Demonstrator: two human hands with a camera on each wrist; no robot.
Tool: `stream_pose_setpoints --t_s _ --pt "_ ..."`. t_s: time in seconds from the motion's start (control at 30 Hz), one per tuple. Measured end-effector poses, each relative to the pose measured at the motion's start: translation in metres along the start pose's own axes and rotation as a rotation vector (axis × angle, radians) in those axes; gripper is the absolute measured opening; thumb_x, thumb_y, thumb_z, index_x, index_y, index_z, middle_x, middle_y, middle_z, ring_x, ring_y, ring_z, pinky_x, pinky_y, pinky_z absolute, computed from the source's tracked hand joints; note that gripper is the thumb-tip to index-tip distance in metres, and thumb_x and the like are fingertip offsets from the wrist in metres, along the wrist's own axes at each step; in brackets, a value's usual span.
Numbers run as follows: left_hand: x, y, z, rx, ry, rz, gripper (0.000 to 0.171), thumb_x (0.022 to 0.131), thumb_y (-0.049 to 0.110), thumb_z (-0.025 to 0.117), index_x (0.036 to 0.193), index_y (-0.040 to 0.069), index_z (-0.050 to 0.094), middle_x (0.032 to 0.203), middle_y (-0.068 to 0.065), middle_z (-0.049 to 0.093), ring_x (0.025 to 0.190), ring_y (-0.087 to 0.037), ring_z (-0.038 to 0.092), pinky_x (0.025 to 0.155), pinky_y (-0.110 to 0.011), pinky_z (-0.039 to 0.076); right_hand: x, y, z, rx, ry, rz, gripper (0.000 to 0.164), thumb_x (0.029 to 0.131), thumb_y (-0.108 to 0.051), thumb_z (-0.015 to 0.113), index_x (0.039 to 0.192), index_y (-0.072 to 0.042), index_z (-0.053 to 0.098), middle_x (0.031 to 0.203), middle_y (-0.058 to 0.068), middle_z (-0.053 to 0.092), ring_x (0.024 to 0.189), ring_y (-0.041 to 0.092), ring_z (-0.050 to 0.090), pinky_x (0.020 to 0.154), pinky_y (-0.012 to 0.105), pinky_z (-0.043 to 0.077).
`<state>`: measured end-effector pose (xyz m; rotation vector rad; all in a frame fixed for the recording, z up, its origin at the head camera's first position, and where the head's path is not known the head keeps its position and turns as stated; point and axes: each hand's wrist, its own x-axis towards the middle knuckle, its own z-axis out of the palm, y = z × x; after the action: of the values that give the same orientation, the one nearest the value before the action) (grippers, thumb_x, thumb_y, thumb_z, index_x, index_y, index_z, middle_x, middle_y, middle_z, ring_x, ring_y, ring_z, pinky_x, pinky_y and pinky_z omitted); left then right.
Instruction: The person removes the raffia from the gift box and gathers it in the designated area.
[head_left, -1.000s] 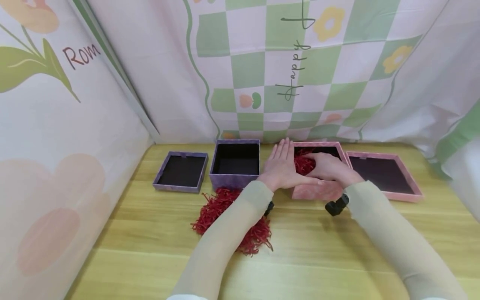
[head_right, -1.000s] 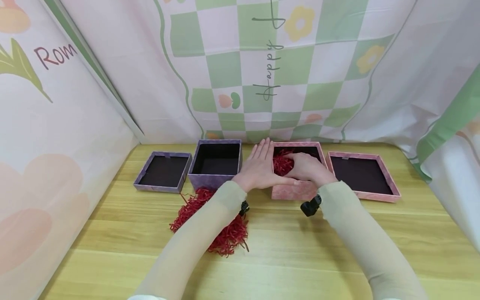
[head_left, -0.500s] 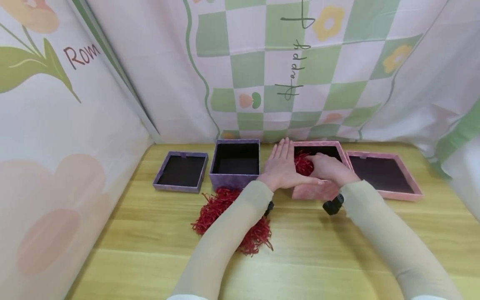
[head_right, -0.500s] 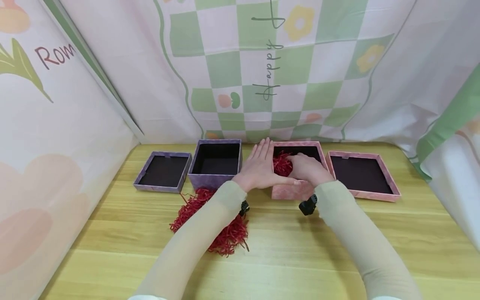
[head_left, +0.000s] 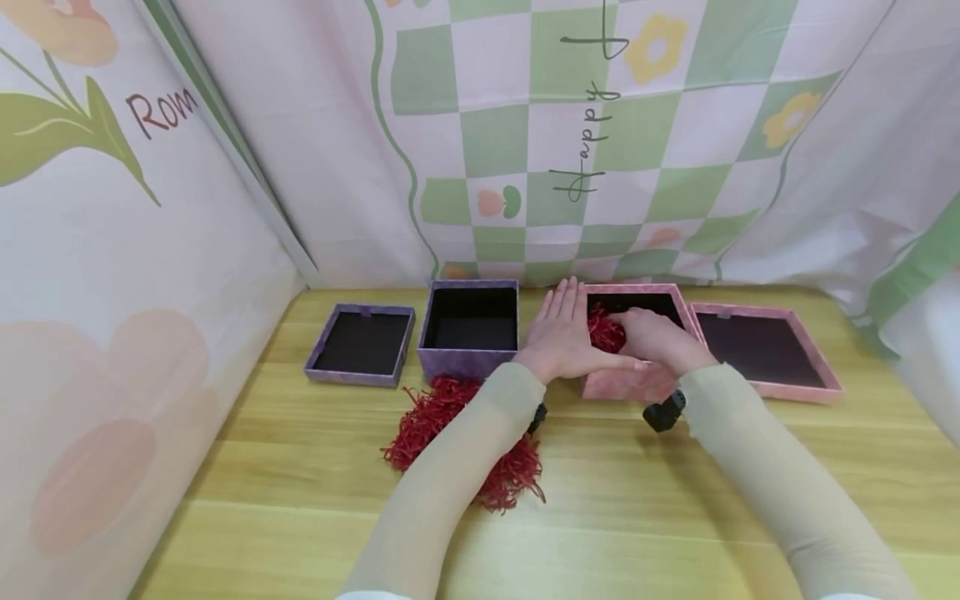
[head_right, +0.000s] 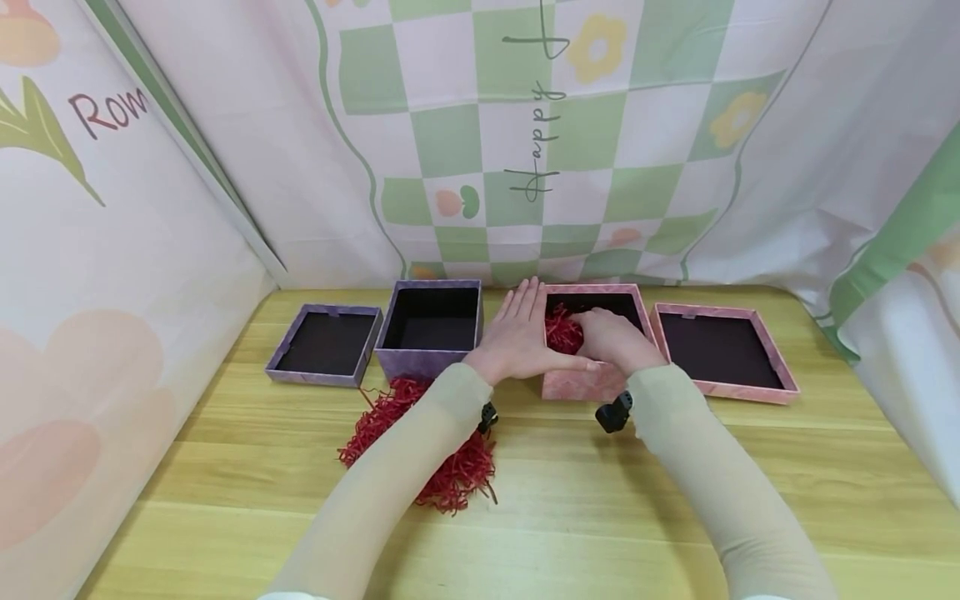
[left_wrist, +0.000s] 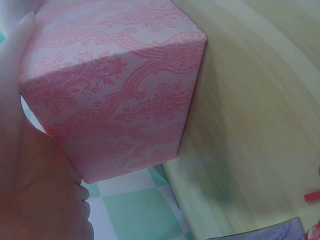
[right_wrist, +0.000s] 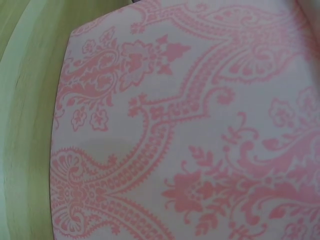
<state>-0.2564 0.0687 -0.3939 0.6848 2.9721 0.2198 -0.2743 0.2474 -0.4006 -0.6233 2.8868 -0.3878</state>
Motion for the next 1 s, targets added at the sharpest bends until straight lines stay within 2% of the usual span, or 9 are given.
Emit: stream_pose_setpoints --t_s 0.33,0.53,0.73,1.0 --pt "0.0007 0.0002 0.0006 -0.008 0.0 -0.001 0.138 0.069 0.099 0.044 0.161 0.014 -0.014 0.169 -0.004 -0.014 0.152 -0.016 -0.013 0.119 -0.03 -0.011 0.002 0.0042 0.0028 0.064 0.019 0.008 0.052 0.081 -0.012 0.086 0.124 0.007 0.066 0.11 0.021 0.07 0.101 0.039 0.065 0.086 0.056 0.052" --pt "0.0014 -0.0004 0.0019 -0.004 -0.004 0.001 0.138 0.069 0.099 0.043 0.161 0.015 -0.016 0.169 -0.004 -0.013 0.152 -0.015 -0.014 0.119 -0.03 -0.011 0.0009 0.0035 0.0032 0.071 0.027 0.01 0.048 0.084 -0.011 0.083 0.124 0.009 0.065 0.108 0.02 0.07 0.1 0.037 0.065 0.085 0.055 0.052" --pt "0.0009 -0.0005 0.002 -0.011 -0.007 0.001 0.138 0.069 0.1 0.042 0.159 0.015 -0.019 0.168 -0.003 -0.019 0.151 -0.014 -0.017 0.119 -0.029 -0.013 -0.001 0.0009 0.0013 0.081 0.04 0.014 0.034 0.086 -0.012 0.082 0.113 0.005 0.069 0.097 0.013 0.071 0.091 0.032 0.067 0.081 0.053 0.053" --pt "0.0011 -0.0012 0.0006 -0.016 -0.012 -0.003 0.14 0.068 0.1 0.042 0.159 0.015 -0.02 0.167 -0.003 -0.02 0.151 -0.015 -0.017 0.119 -0.03 -0.013 -0.0034 -0.0012 -0.0016 0.098 0.091 0.022 0.03 0.086 -0.012 0.081 0.109 0.004 0.07 0.093 0.011 0.071 0.087 0.03 0.067 0.079 0.052 0.054"
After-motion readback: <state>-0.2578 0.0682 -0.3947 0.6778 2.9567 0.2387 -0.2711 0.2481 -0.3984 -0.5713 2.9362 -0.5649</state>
